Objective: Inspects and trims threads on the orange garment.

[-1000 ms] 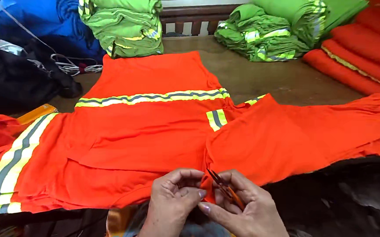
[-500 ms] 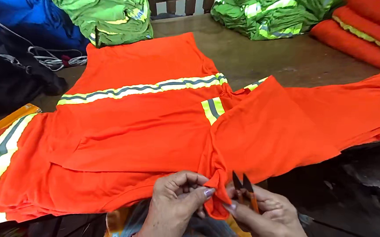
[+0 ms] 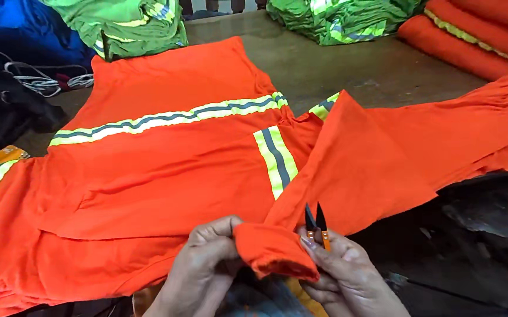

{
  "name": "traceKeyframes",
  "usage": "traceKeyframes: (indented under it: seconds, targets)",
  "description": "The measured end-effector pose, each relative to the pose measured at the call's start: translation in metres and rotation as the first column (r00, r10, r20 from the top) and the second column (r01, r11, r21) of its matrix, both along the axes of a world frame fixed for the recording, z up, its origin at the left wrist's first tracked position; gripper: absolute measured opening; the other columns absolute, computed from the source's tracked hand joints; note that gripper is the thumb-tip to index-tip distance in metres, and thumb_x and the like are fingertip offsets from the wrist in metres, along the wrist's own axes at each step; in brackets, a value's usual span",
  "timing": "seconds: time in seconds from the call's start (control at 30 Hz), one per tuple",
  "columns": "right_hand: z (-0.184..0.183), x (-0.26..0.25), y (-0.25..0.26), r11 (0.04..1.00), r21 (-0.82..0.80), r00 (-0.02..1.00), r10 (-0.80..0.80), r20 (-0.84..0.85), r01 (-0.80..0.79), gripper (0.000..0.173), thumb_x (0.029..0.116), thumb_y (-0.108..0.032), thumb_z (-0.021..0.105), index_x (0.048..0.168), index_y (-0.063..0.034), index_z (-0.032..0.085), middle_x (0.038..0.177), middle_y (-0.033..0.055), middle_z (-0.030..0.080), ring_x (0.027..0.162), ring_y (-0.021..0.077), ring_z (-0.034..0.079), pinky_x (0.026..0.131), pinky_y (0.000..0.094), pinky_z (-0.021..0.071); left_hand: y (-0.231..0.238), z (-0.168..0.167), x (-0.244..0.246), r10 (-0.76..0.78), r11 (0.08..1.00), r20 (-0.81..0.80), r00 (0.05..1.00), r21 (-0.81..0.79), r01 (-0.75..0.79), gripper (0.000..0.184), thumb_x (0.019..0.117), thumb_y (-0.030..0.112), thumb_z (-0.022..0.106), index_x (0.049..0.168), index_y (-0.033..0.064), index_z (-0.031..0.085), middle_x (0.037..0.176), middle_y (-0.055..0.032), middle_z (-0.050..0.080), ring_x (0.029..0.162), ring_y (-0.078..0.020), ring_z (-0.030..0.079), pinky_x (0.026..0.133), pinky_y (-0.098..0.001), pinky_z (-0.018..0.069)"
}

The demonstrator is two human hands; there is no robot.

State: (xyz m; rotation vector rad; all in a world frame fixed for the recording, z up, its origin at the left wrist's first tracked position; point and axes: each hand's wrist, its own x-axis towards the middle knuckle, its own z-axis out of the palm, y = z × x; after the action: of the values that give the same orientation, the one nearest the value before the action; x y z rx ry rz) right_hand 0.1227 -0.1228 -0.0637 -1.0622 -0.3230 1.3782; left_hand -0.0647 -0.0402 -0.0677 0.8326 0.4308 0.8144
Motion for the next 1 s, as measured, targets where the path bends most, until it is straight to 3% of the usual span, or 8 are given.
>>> traceKeyframes:
  seconds: [0.1, 0.27, 0.4, 0.5, 0.57, 0.7, 0.83, 1.0]
  targets:
    - [-0.006, -0.004, -0.001, 0.999, 0.036, 1.000, 0.025, 0.010, -0.025, 0.008, 0.0974, 0.002, 0.057, 0.097, -0.0047, 0.061, 0.064, -0.0008, 0.060, 0.042, -0.0024, 0.042, 0.037, 0.0127, 0.0331, 0.000, -0.003, 0.003, -0.030, 0.971, 0.267, 0.963, -0.221, 0.092, 0.015, 0.0910, 0.004, 0.063, 0.100, 0.0040, 0.075, 0.095, -0.0099, 0.073, 0.094, -0.0165, 0.071, 0.091, -0.0364, 0.0568]
    - [-0.012, -0.002, -0.004, 0.998, 0.055, 0.979, 0.020, 0.203, -0.032, 0.010, 0.0917, 0.003, 0.063, 0.098, -0.0043, 0.065, 0.069, -0.0034, 0.062, 0.046, -0.0014, 0.045, 0.039, 0.0147, 0.0353, -0.005, -0.003, 0.009, 0.147, 0.985, 0.033, 0.989, -0.093, -0.143, 0.040, 0.0912, 0.002, 0.071, 0.130, 0.0126, 0.067, 0.099, -0.0165, 0.073, 0.089, -0.0190, 0.074, 0.089, -0.0369, 0.0602]
    - [-0.015, 0.010, -0.010, 0.948, 0.317, 0.820, -0.162, 0.550, -0.025, 0.009, 0.0961, -0.010, 0.067, 0.102, -0.0023, 0.069, 0.081, 0.0008, 0.068, 0.056, 0.0038, 0.054, 0.047, 0.0203, 0.0438, -0.010, -0.008, 0.011, 0.241, 0.962, -0.085, 0.967, 0.150, -0.227, 0.026, 0.0925, -0.001, 0.070, 0.117, 0.0013, 0.075, 0.104, -0.0174, 0.074, 0.090, -0.0175, 0.072, 0.084, -0.0324, 0.0611]
    - [0.002, 0.014, -0.012, 0.910, 0.383, 0.705, -0.166, 0.689, -0.161, 0.015, 0.0936, -0.018, 0.074, 0.104, -0.0067, 0.073, 0.081, -0.0051, 0.069, 0.062, -0.0030, 0.055, 0.053, 0.0136, 0.0458, -0.015, -0.008, 0.012, 0.280, 0.908, -0.152, 0.948, 0.363, -0.210, 0.027, 0.0934, -0.002, 0.069, 0.119, -0.0020, 0.074, 0.110, -0.0171, 0.074, 0.094, -0.0193, 0.073, 0.086, -0.0327, 0.0617]
    - [0.008, 0.011, -0.009, 0.894, 0.393, 0.609, -0.191, 0.770, -0.215, 0.022, 0.0915, -0.017, 0.077, 0.102, 0.0010, 0.072, 0.080, -0.0031, 0.068, 0.064, -0.0066, 0.051, 0.055, 0.0098, 0.0401, -0.017, -0.008, 0.013, 0.301, 0.845, -0.162, 0.940, 0.501, -0.184, 0.027, 0.0939, -0.002, 0.068, 0.120, -0.0029, 0.074, 0.111, -0.0149, 0.075, 0.093, -0.0179, 0.073, 0.083, -0.0311, 0.0627]
    - [0.005, 0.004, -0.005, 0.895, 0.393, 0.510, -0.241, 0.826, -0.212, 0.011, 0.0947, -0.006, 0.068, 0.094, 0.0042, 0.072, 0.081, 0.0022, 0.069, 0.068, -0.0046, 0.057, 0.061, 0.0097, 0.0479, -0.018, -0.011, 0.011, 0.361, 0.690, -0.180, 0.915, 0.711, -0.133, 0.024, 0.0951, 0.000, 0.067, 0.118, -0.0021, 0.074, 0.111, -0.0104, 0.076, 0.099, -0.0134, 0.073, 0.086, -0.0269, 0.0621]
    - [0.003, 0.006, -0.012, 0.903, 0.302, 0.520, -0.107, 0.848, -0.307, 0.015, 0.0972, -0.006, 0.063, 0.095, 0.0052, 0.072, 0.081, 0.0057, 0.070, 0.068, -0.0025, 0.059, 0.061, 0.0111, 0.0473, -0.020, -0.014, 0.009, 0.374, 0.763, -0.198, 0.906, 0.621, -0.179, 0.026, 0.0972, -0.004, 0.062, 0.120, 0.0011, 0.075, 0.108, -0.0095, 0.074, 0.066, -0.0075, 0.067, 0.055, -0.0207, 0.0585]
    - [-0.003, 0.005, -0.020, 0.854, 0.330, 0.608, -0.020, 0.794, -0.403, 0.008, 0.0931, 0.000, 0.066, 0.096, 0.0059, 0.072, 0.088, 0.0088, 0.073, 0.075, 0.0001, 0.063, 0.066, 0.0132, 0.0517, -0.021, -0.012, 0.013, 0.279, 0.867, -0.128, 0.952, 0.461, -0.192, 0.034, 0.0915, 0.000, 0.073, 0.125, -0.0036, 0.070, 0.114, -0.0149, 0.071, 0.086, -0.0204, 0.075, 0.074, -0.0331, 0.0665]
